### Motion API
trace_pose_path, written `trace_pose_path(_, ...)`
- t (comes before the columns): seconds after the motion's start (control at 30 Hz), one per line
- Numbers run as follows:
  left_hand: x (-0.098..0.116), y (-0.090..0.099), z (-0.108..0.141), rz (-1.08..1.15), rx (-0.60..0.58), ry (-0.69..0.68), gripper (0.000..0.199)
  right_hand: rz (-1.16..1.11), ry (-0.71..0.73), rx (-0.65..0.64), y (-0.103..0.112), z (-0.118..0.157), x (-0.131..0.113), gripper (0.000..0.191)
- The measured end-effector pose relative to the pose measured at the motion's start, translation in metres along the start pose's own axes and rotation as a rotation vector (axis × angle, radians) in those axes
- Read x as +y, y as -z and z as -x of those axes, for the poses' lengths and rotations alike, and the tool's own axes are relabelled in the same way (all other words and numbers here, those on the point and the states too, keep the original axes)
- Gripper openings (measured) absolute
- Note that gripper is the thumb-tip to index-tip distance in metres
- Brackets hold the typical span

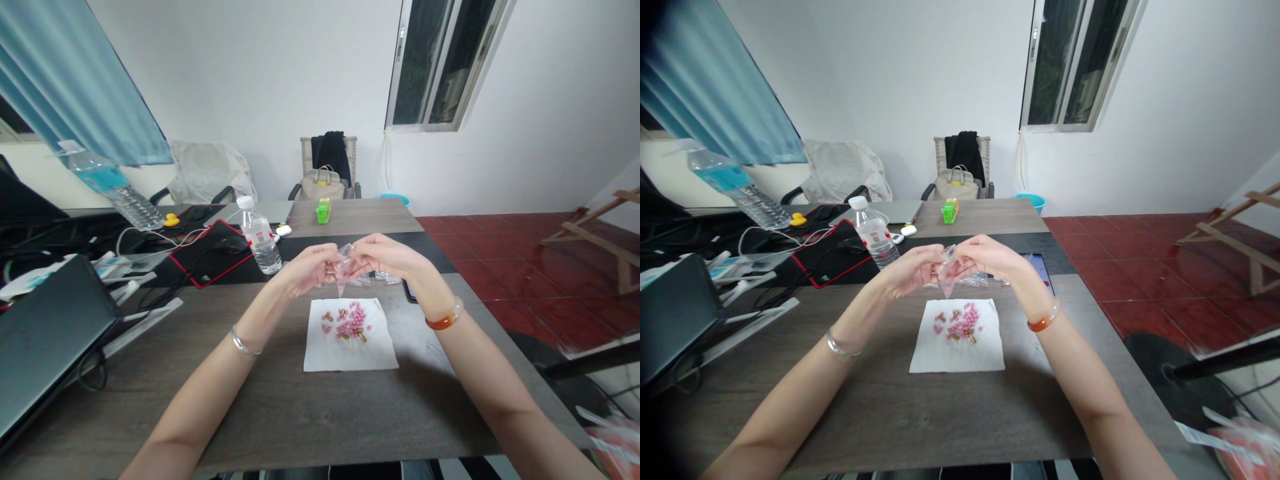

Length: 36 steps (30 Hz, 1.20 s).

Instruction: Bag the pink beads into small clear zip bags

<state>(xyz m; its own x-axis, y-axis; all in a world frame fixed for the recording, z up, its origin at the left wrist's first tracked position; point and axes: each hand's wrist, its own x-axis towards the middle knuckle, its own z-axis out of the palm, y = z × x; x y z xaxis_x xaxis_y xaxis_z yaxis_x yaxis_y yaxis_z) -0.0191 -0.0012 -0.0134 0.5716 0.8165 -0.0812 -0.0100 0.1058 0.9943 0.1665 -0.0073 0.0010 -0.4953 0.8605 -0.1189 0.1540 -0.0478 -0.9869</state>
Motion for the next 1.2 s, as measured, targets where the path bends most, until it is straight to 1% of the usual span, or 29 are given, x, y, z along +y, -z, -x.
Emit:
trace_pose_path(0.03,-0.001,0.001,0.001,-0.115,0.038,-0.053,0.020,0.032,-0.007,0.031,-0.002,0.000,0.000,0.018)
trace_pose_path(0.1,-0.004,0.001,0.002,-0.375,0.188,-0.184,0.020,0.063,-0.022,0.106,-0.006,-0.002,0.001,0.021)
trace_pose_path(0.17,-0.007,0.001,0.003,-0.607,0.321,-0.268,0.020,0.099,-0.038,0.164,-0.011,-0.003,0.001,0.025)
trace_pose_path(0.23,-0.009,0.000,0.003,-0.773,0.370,-0.282,0.020,0.122,-0.047,0.178,-0.014,-0.005,0.002,0.026)
trace_pose_path(0.3,-0.010,-0.001,0.004,-0.909,0.382,-0.295,0.019,0.129,-0.068,0.176,-0.016,-0.007,0.003,0.025)
trace_pose_path(0.37,-0.008,0.000,0.005,-1.046,0.410,-0.346,0.018,0.100,-0.113,0.136,-0.016,-0.008,0.004,0.028)
trace_pose_path(0.4,-0.007,0.001,0.006,-1.107,0.429,-0.375,0.019,0.066,-0.150,0.085,-0.015,-0.009,0.005,0.033)
trace_pose_path(0.47,-0.005,0.004,0.006,-1.195,0.458,-0.423,0.024,-0.054,-0.244,-0.062,-0.012,-0.010,0.006,0.049)
trace_pose_path(0.53,-0.005,0.007,0.006,-1.226,0.470,-0.461,0.031,-0.244,-0.305,-0.187,-0.010,-0.012,0.007,0.066)
trace_pose_path(0.57,-0.004,0.008,0.006,-1.230,0.468,-0.478,0.033,-0.351,-0.312,-0.220,-0.009,-0.013,0.008,0.069)
trace_pose_path(0.63,-0.005,0.007,0.006,-1.222,0.437,-0.507,0.033,-0.544,-0.314,-0.248,-0.011,-0.016,0.009,0.069)
trace_pose_path(0.7,-0.007,0.004,0.006,-1.200,0.379,-0.521,0.032,-0.686,-0.350,-0.267,-0.015,-0.018,0.011,0.061)
trace_pose_path(0.77,-0.009,0.000,0.007,-1.183,0.314,-0.511,0.029,-0.811,-0.390,-0.255,-0.020,-0.020,0.012,0.048)
trace_pose_path(0.83,-0.011,-0.004,0.007,-1.189,0.273,-0.488,0.025,-0.926,-0.397,-0.202,-0.025,-0.022,0.013,0.035)
trace_pose_path(0.9,-0.012,-0.007,0.007,-1.231,0.247,-0.476,0.021,-1.005,-0.393,-0.146,-0.028,-0.023,0.014,0.027)
trace_pose_path(1.03,-0.010,-0.013,0.009,-1.399,0.188,-0.464,0.018,-1.047,-0.374,-0.035,-0.031,-0.027,0.016,0.018)
trace_pose_path(1.1,-0.009,-0.016,0.011,-1.444,0.143,-0.449,0.021,-1.062,-0.370,0.021,-0.032,-0.029,0.018,0.015)
trace_pose_path(1.2,-0.010,-0.021,0.015,-1.423,0.098,-0.451,0.026,-1.139,-0.339,0.148,-0.033,-0.035,0.022,0.017)
